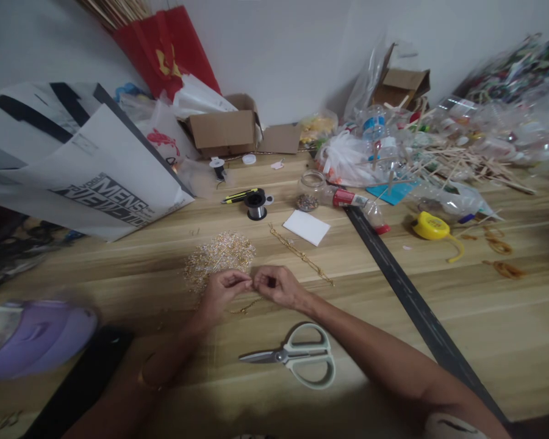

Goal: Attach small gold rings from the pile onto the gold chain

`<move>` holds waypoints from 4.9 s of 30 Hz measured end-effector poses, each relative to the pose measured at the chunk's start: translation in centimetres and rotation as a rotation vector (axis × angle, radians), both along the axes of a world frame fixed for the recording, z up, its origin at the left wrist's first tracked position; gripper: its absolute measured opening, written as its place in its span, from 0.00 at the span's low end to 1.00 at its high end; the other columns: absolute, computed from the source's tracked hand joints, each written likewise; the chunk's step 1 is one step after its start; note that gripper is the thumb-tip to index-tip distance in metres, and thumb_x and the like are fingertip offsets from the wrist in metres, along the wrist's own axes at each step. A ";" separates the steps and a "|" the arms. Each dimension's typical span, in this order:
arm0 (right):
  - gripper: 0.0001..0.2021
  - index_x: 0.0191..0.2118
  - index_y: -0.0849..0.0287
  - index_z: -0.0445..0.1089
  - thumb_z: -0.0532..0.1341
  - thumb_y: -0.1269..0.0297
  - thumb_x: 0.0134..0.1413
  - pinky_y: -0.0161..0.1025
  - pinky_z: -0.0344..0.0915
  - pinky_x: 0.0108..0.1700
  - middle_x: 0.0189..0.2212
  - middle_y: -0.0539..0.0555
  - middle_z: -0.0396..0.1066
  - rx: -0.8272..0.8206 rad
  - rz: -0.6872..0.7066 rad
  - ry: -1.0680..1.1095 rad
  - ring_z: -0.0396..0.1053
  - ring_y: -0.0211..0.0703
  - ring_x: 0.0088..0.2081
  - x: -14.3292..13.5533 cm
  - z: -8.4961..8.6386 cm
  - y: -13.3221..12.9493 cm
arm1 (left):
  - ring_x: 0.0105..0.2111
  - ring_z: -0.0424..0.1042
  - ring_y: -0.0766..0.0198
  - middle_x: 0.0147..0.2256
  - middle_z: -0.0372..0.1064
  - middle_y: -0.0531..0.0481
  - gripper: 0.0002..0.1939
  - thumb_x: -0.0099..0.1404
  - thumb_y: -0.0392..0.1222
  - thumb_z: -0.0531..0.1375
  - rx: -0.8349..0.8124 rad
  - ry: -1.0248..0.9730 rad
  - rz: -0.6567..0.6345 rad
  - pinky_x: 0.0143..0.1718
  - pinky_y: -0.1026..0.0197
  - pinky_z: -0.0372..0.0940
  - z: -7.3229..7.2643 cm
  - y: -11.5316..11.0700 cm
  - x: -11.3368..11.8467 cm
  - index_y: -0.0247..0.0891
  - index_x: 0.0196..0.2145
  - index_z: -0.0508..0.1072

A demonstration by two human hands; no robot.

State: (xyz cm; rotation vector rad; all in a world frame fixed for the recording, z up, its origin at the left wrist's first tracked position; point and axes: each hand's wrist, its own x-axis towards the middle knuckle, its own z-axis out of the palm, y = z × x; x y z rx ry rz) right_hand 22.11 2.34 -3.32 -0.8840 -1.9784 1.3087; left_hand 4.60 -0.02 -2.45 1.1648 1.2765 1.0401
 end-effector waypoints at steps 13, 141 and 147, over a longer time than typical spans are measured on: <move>0.07 0.27 0.64 0.66 0.58 0.65 0.52 0.29 0.53 0.24 0.21 0.48 0.61 -0.030 -0.006 0.038 0.57 0.32 0.23 0.0 0.1 -0.1 | 0.21 0.68 0.69 0.20 0.70 0.53 0.08 0.43 0.39 0.67 -0.067 -0.050 0.015 0.26 0.67 0.63 0.3 0.1 -0.2 0.33 0.22 0.74; 0.10 0.31 0.65 0.68 0.56 0.63 0.56 0.30 0.54 0.27 0.23 0.50 0.64 0.077 -0.010 -0.036 0.58 0.33 0.25 0.0 0.0 0.0 | 0.30 0.69 0.64 0.29 0.71 0.48 0.07 0.59 0.39 0.57 0.264 0.356 -0.031 0.33 0.65 0.62 -0.1 -0.6 -0.4 0.34 0.30 0.73; 0.10 0.31 0.64 0.69 0.57 0.63 0.55 0.31 0.58 0.29 0.26 0.53 0.68 0.139 -0.035 -0.049 0.62 0.36 0.27 0.0 -0.1 -0.2 | 0.26 0.67 0.65 0.24 0.70 0.50 0.08 0.59 0.39 0.56 0.245 0.410 -0.023 0.29 0.66 0.60 0.1 -0.7 -0.9 0.34 0.27 0.72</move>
